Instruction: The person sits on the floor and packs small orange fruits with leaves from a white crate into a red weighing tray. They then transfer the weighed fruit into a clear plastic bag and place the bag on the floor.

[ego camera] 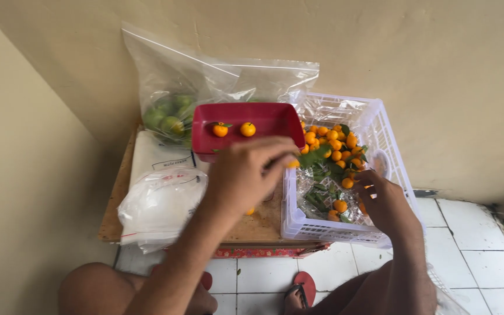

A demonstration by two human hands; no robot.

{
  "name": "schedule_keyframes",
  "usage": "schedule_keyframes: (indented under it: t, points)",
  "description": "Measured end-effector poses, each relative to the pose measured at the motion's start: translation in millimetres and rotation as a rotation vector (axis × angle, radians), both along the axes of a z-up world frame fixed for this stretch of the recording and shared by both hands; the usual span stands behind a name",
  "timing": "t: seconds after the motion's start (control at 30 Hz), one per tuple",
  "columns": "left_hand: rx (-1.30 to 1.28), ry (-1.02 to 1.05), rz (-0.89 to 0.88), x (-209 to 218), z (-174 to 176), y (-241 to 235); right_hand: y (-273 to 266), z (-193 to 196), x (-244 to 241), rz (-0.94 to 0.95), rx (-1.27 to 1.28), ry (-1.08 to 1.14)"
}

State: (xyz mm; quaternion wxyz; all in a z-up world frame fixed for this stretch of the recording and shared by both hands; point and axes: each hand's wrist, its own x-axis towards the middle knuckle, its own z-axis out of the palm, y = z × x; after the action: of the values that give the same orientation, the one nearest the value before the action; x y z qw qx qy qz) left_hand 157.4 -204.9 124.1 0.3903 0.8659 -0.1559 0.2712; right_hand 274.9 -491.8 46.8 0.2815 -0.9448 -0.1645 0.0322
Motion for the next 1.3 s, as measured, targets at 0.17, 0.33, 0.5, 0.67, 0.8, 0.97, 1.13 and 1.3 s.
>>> schedule_keyframes:
  t: [0.17, 0.33, 0.5, 0.67, 0.8, 0.97, 1.13, 1.3]
  points:
    - [0.370, 0.224, 0.418, 13, 25, 72, 2, 3, -4, -0.046, -0.003, 0.011]
    - [0.522, 0.396, 0.472, 40, -2, 94, 3, 7, -7, -0.049, 0.019, 0.018]
    - [0.504, 0.266, 0.385, 22, 21, 69, 3, 2, -3, -0.041, 0.018, 0.018]
    - [0.384, 0.055, -0.034, 22, 1, -12, 2, -7, 1, 0.092, -0.052, 0.005]
    - [0.425, 0.242, -0.237, 39, -27, -69, 2, -19, 16, 0.157, -0.126, 0.210]
    - [0.535, 0.523, -0.303, 95, -105, -107, 16, -11, 14, 0.241, -0.314, 0.367]
    - [0.591, 0.625, -0.360, 126, -136, -122, 16, -14, 18, 0.226, -0.376, 0.357]
    - [0.718, 0.662, -0.339, 126, -145, -126, 10, -20, 20, 0.205, -0.431, 0.303]
